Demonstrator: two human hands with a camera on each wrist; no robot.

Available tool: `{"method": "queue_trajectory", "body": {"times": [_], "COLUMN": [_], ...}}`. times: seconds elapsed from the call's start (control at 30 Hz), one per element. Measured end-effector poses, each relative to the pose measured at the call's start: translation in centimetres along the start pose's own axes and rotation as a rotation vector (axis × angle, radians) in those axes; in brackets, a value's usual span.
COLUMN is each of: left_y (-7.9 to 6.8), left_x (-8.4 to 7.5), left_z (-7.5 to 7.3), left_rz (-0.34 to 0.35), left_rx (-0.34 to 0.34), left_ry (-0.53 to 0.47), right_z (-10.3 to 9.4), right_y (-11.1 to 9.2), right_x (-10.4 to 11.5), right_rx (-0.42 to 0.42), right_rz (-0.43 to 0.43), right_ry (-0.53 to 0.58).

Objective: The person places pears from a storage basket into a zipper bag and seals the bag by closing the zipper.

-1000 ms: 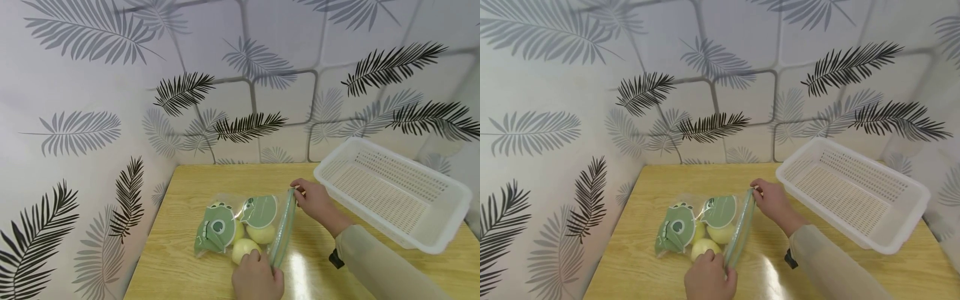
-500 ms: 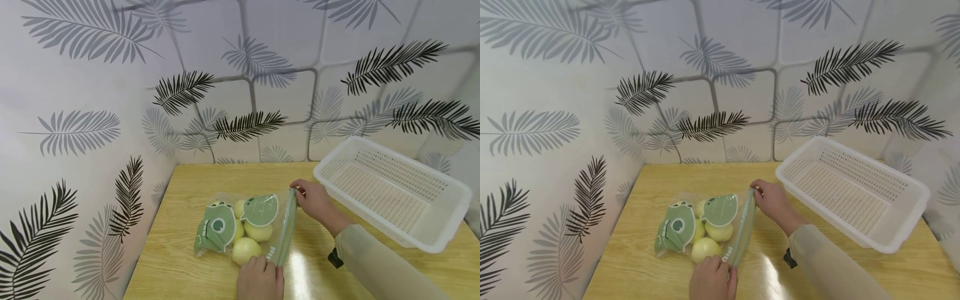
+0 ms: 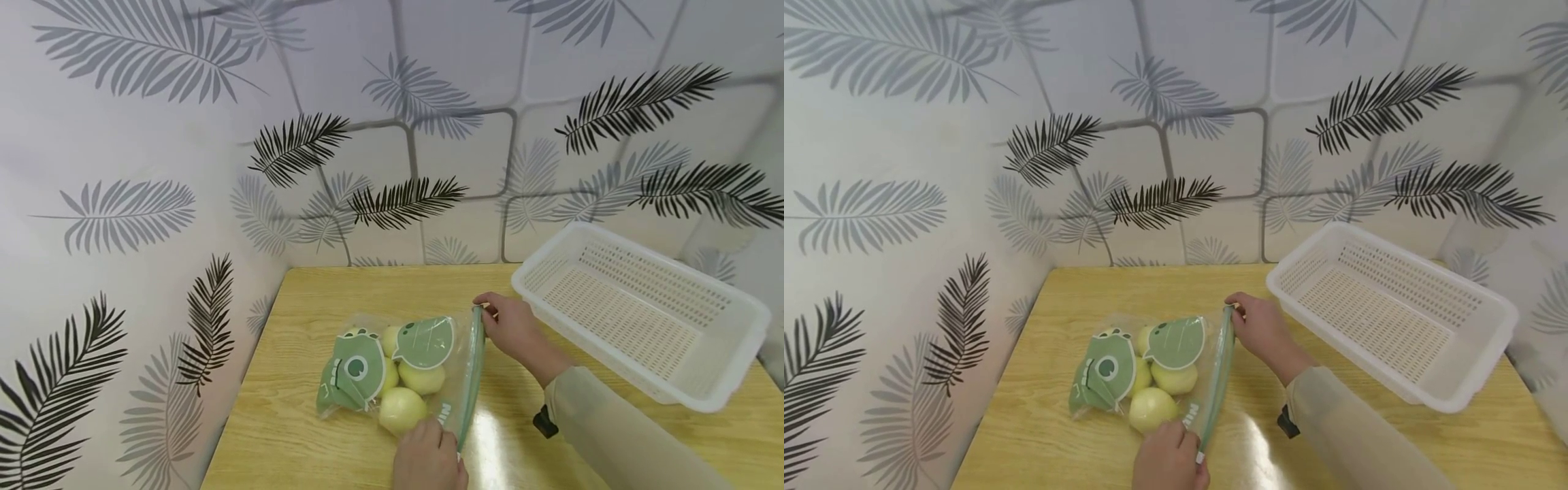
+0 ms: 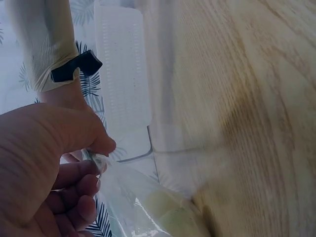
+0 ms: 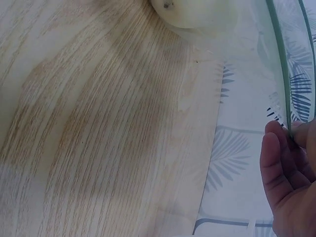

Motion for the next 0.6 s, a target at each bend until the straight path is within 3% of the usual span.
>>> {"method": "queue_trajectory", "body": {"times": [0.13,0.4,0.6], "left_y": [-0.4,-0.8,-0.7], "left_x": [-0.1,-0.2,-0.4], "left_z": [0.3,0.3,0.1], "left_rz": [0.051,0.072,0.074], "left_rx": [-0.05,-0.089,-0.106], "left_ry": [-0.043,-0.101,-0.115], "right_z": [0.1,0.2,0.3], "right_y": [0.0,-0.6,-2.4], "right_x": [0.1,0.1,-0.2], "right_rx": [-0.006,0.006,-0.039], "right_rz": [0.03,0.125,0.099], "right_ry": [-0.032,-0.011,0.005]}}
Point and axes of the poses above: each hand's wrist, its own y-axis towards the middle knuckle, its own z-axis out of the palm, x = y × z, the point moved 2 cm from there along y, towards the middle knuckle, and after that the axes turned 6 degrees about -z, right-handed, at the moved point
